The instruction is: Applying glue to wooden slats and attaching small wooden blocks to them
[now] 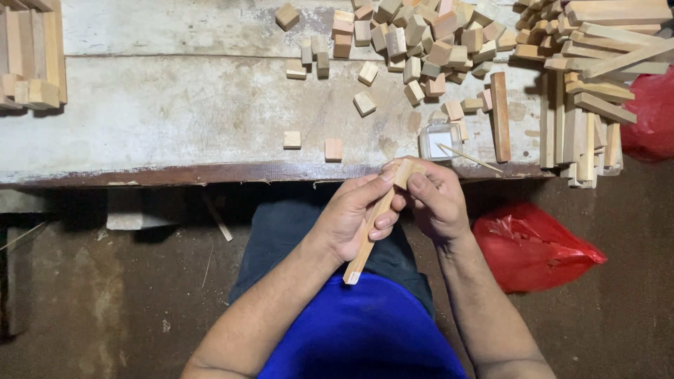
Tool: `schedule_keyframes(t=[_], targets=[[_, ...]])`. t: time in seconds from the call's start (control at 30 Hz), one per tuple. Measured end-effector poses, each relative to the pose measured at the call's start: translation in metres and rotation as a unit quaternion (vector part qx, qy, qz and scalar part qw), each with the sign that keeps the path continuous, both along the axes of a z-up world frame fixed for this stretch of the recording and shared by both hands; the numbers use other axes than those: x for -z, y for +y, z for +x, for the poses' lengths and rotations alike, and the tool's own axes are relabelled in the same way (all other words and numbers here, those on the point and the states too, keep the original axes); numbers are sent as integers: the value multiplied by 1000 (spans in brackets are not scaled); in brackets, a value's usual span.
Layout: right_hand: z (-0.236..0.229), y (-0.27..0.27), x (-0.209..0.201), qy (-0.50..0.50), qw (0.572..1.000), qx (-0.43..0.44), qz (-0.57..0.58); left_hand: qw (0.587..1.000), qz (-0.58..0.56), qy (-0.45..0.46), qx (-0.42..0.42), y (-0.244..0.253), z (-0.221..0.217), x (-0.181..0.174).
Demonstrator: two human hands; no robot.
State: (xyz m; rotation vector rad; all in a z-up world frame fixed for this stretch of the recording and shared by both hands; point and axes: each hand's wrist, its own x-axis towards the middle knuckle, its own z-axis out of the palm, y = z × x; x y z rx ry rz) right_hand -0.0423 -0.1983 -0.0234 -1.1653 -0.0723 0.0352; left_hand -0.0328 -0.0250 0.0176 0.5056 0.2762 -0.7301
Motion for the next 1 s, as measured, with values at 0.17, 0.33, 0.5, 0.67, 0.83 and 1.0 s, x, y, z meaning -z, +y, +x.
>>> schedule_keyframes(t=[0.17,0.33,0.5,0.67,0.83,1.0], targets=[[12,13,-23,28,1000,-1,-6,1000,-10,11,-8,-1,4,8],[24,16,-36,151,987,9,-51,999,-41,16,-16,-3,5,15],[36,15,-44,201,975,-28,-92,996,-89,22,-15,0,7,19],[36,16,-46,192,978,-37,-80,994,-105,37,-14,0,7,24],[37,16,-43,184,980,-39,-72,993,-109,45,-13,2,8,20],[37,17,-39,185,980,-31,-65,992,-117,48,-9,3,8,26]])
